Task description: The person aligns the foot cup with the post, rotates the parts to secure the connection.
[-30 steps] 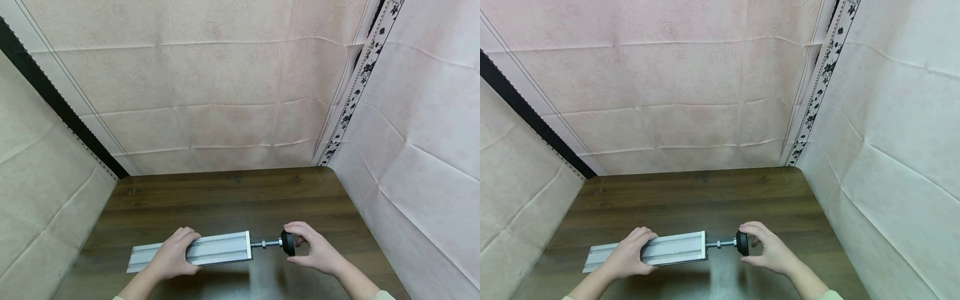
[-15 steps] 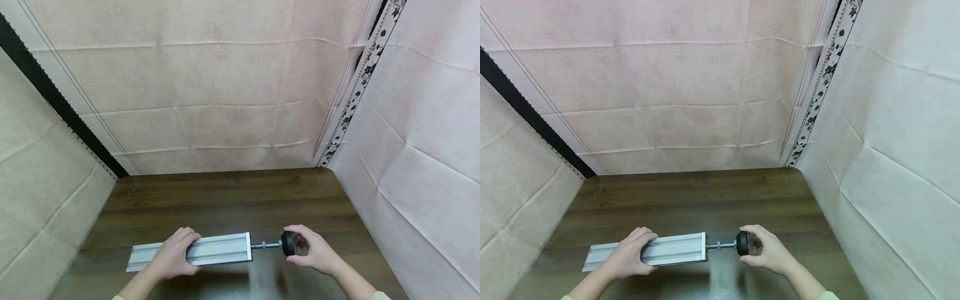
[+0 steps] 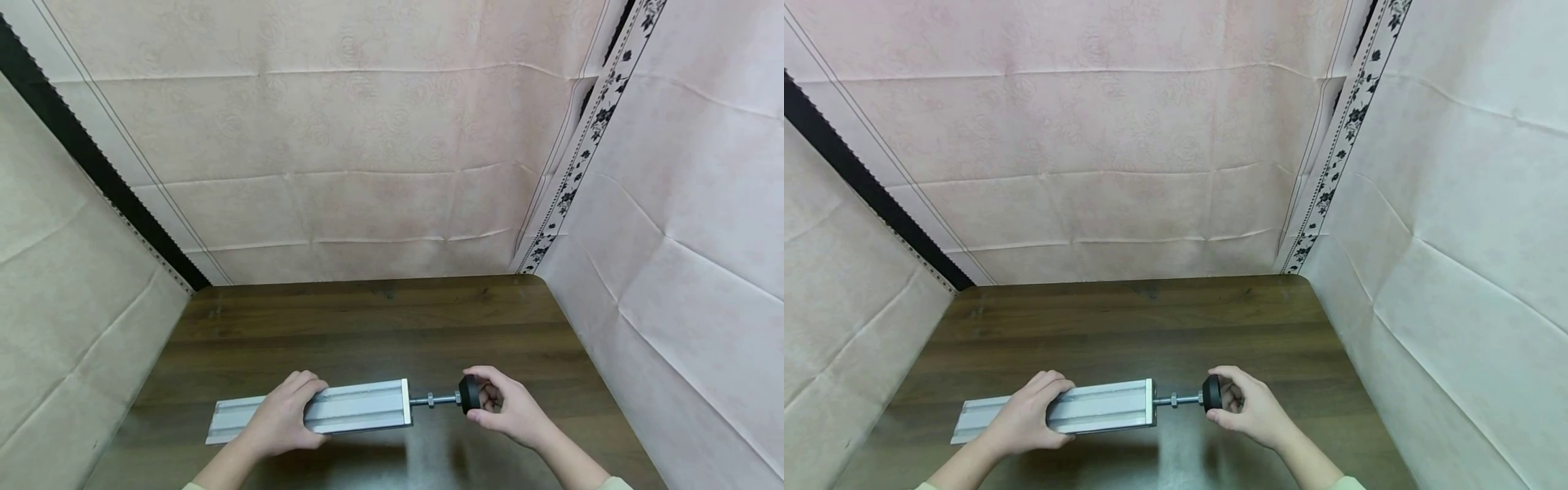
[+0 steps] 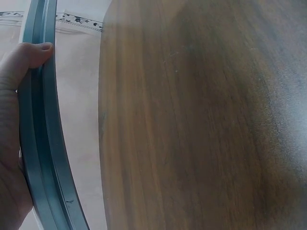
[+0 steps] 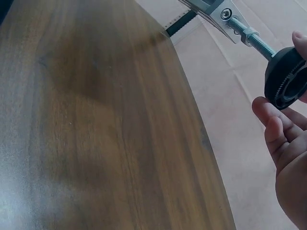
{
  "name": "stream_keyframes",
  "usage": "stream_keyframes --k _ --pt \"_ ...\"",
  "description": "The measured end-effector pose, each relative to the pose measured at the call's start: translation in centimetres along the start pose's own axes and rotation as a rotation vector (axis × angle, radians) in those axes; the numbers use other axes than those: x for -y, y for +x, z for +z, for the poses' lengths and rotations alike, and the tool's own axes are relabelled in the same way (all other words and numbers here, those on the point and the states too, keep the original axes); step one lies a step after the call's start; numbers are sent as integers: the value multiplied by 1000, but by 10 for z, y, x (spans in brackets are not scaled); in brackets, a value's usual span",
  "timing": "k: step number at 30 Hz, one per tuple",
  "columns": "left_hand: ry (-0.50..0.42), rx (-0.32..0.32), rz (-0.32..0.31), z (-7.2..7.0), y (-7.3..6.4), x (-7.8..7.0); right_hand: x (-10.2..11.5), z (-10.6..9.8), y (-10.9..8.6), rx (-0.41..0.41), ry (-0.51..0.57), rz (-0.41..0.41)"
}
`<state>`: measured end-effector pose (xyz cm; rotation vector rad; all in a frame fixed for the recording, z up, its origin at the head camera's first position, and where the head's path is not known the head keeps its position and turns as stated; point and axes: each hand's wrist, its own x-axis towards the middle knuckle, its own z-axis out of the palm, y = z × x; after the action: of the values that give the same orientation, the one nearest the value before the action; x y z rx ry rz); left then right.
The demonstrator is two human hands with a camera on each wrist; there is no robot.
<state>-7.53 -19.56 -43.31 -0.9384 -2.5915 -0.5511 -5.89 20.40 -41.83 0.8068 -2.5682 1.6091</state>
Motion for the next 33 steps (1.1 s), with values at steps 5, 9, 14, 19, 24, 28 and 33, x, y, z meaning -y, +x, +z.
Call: stream_keyframes --k 5,9,14,19,24,28,33 --pt "-1 2 2 0 0 0 1 0 0 11 39 30" --pt "2 -9 10 0 -1 0 2 0 1 29 77 56" --pt "6 -10 8 1 -1 0 3 0 2 41 113 100" --pt "1 -7 5 1 -1 0 4 -1 3 66 142 128" --pt "-4 -4 0 1 -2 1 1 -6 2 108 94 112" --pt "-12 -22 8 0 0 2 -2 -9 0 77 -26 -5" --pt "-15 -41 25 1 2 3 -2 -9 0 26 -167 -194"
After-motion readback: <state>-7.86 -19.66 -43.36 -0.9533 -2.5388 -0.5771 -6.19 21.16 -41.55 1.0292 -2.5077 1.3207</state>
